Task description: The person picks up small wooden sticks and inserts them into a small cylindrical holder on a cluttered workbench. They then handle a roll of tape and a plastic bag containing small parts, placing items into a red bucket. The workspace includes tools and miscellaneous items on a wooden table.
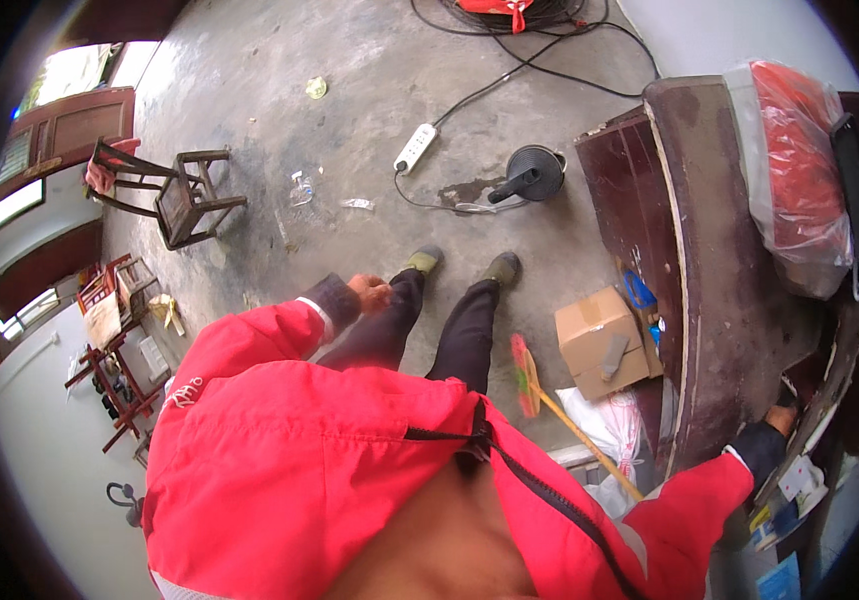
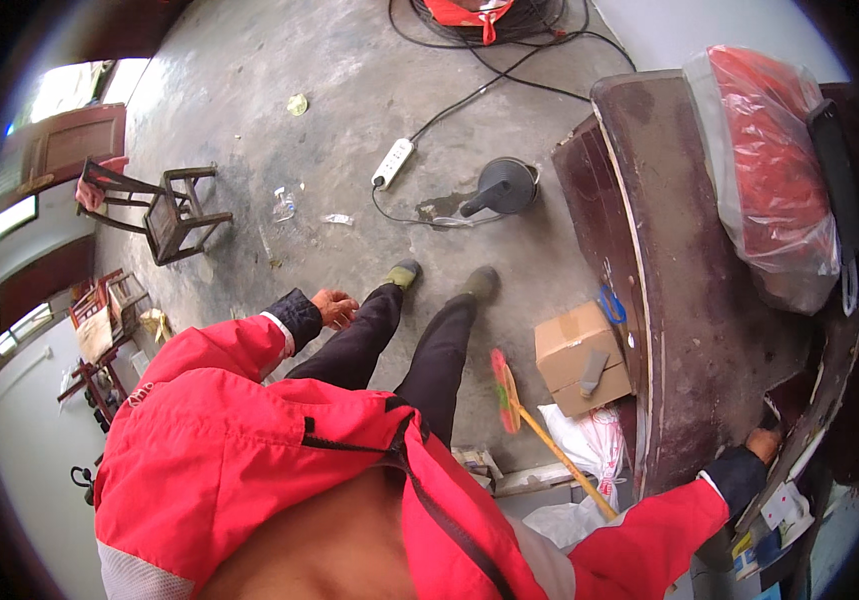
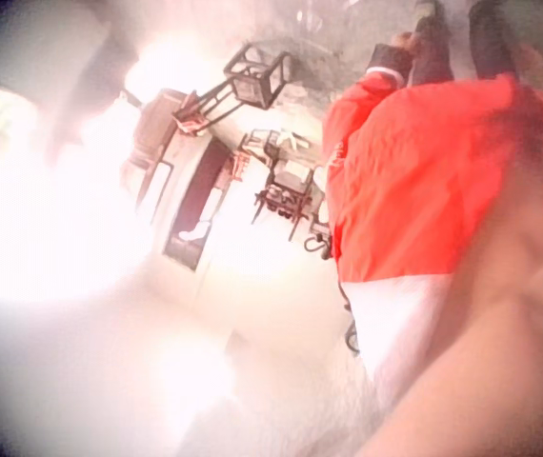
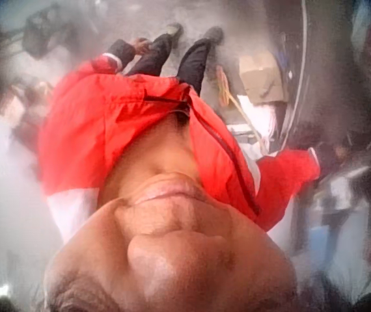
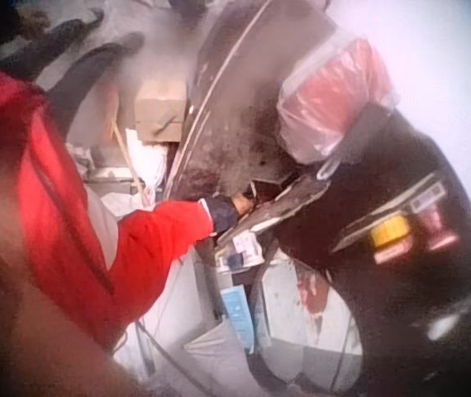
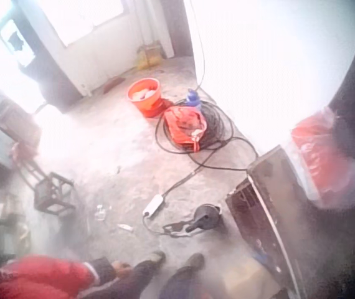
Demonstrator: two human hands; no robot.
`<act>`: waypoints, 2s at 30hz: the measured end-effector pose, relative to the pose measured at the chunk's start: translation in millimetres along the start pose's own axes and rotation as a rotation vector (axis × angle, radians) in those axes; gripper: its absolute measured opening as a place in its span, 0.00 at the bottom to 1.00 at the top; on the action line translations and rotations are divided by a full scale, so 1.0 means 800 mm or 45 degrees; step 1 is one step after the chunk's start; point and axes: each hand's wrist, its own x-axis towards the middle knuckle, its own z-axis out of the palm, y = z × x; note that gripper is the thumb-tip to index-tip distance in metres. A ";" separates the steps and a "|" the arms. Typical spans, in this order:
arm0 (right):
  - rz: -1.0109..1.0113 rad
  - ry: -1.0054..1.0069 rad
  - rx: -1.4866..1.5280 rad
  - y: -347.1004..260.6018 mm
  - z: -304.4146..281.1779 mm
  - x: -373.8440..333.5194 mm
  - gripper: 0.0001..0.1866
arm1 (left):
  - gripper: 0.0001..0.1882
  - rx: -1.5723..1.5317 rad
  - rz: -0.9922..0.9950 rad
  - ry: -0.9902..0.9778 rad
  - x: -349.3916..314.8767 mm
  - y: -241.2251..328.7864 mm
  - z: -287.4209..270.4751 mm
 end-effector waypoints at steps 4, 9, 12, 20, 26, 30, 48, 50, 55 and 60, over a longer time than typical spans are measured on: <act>-0.001 0.068 0.012 0.025 0.005 -0.019 0.16 | 0.19 0.446 0.245 -0.094 0.037 -0.006 -0.019; 0.120 0.252 -0.091 -0.031 -0.026 -0.035 0.16 | 0.15 -0.074 -0.148 -0.213 0.040 -0.016 -0.001; 0.138 0.269 0.165 -0.082 -0.054 -0.062 0.17 | 0.16 -0.135 -0.121 -0.215 0.029 -0.016 -0.012; 0.212 0.096 0.132 -0.093 -0.114 -0.117 0.25 | 0.17 -0.202 -0.143 -0.202 0.039 -0.007 -0.065; 0.292 -0.282 0.088 -0.102 -0.109 -0.076 0.29 | 0.15 -0.192 -0.188 -0.136 0.046 -0.028 -0.068; 0.178 0.140 0.123 -0.070 -0.046 -0.051 0.27 | 0.13 -0.260 -0.141 -0.222 0.048 -0.015 -0.030; 0.252 0.177 0.281 -0.127 -0.098 -0.114 0.13 | 0.18 -0.179 -0.128 -0.356 0.051 0.005 -0.073; 0.237 0.260 0.294 -0.137 -0.108 -0.138 0.12 | 0.18 -0.111 -0.080 -0.299 0.045 0.008 -0.083; 0.213 0.143 0.380 -0.189 -0.153 -0.193 0.13 | 0.16 -0.050 -0.002 -0.205 0.025 0.015 -0.112; 0.137 0.371 0.657 -0.270 -0.230 -0.275 0.11 | 0.14 -0.259 -0.013 -0.293 0.033 0.000 -0.171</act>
